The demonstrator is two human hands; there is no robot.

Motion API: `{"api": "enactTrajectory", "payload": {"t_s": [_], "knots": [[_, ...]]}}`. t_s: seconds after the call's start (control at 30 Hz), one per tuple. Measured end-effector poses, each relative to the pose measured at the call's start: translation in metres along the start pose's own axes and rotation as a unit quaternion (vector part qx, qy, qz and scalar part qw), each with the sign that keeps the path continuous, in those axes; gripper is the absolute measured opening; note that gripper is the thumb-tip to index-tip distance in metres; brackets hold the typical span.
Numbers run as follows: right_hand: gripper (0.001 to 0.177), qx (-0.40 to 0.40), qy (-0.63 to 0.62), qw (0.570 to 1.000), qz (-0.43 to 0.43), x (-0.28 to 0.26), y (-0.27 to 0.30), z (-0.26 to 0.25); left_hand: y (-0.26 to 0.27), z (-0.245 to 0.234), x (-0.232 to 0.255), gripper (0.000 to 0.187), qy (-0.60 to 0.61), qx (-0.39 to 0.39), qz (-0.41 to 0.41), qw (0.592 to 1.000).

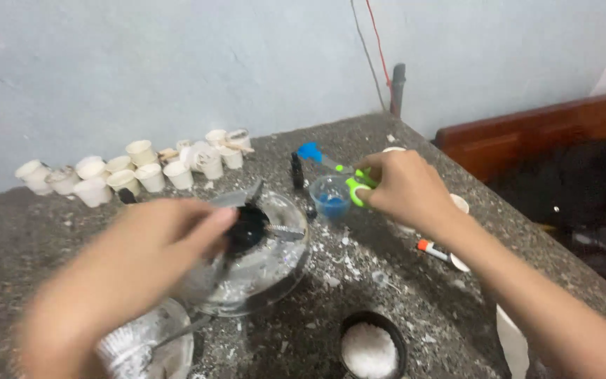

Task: Mixing wax powder in a bowl and preparing paper cups and a burner for candle making.

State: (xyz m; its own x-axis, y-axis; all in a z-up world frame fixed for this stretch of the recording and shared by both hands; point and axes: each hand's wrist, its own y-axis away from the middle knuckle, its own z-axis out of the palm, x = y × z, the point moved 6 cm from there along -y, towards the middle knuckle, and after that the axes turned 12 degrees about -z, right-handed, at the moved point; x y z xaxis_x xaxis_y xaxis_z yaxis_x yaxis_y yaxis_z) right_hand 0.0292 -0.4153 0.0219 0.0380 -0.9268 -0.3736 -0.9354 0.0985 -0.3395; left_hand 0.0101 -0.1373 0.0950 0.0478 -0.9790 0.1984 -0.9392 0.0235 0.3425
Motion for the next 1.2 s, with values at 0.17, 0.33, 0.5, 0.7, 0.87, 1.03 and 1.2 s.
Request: {"api": "enactTrajectory", "payload": {"t_s": [0.17, 0.33, 0.5, 0.7, 0.87, 1.03, 1.2], "knots": [[0.051, 0.02, 0.008, 0.999, -0.026, -0.06, 0.002, -0.024, -0.067, 0.054, 0.046, 0.052, 0.231, -0.057, 0.233, 0.943], [0.046, 0.044, 0.013, 0.998, -0.05, -0.076, 0.002, -0.024, -0.06, 0.065, 0.075, 0.077, 0.376, -0.082, 0.285, 0.878], [0.029, 0.061, 0.087, 0.99, -0.092, -0.081, 0.009, -0.024, -0.077, 0.079, 0.078, 0.055, 0.399, -0.036, 0.234, 0.886], [0.014, 0.005, 0.065, 0.994, -0.083, -0.09, 0.013, -0.019, -0.12, 0.109, 0.089, 0.041, 0.394, -0.029, 0.253, 0.883], [0.006, -0.025, 0.066, 0.995, -0.075, -0.099, 0.025, -0.022, -0.116, 0.114, 0.093, 0.044, 0.452, -0.096, 0.241, 0.854], [0.008, -0.077, 0.091, 0.991, -0.066, -0.11, 0.037, -0.025, -0.16, 0.139, 0.099, 0.039, 0.477, -0.109, 0.246, 0.837], [0.01, -0.095, 0.137, 0.981, -0.098, -0.109, 0.034, -0.016, -0.124, 0.118, 0.087, 0.037, 0.509, -0.085, 0.211, 0.83]]}}
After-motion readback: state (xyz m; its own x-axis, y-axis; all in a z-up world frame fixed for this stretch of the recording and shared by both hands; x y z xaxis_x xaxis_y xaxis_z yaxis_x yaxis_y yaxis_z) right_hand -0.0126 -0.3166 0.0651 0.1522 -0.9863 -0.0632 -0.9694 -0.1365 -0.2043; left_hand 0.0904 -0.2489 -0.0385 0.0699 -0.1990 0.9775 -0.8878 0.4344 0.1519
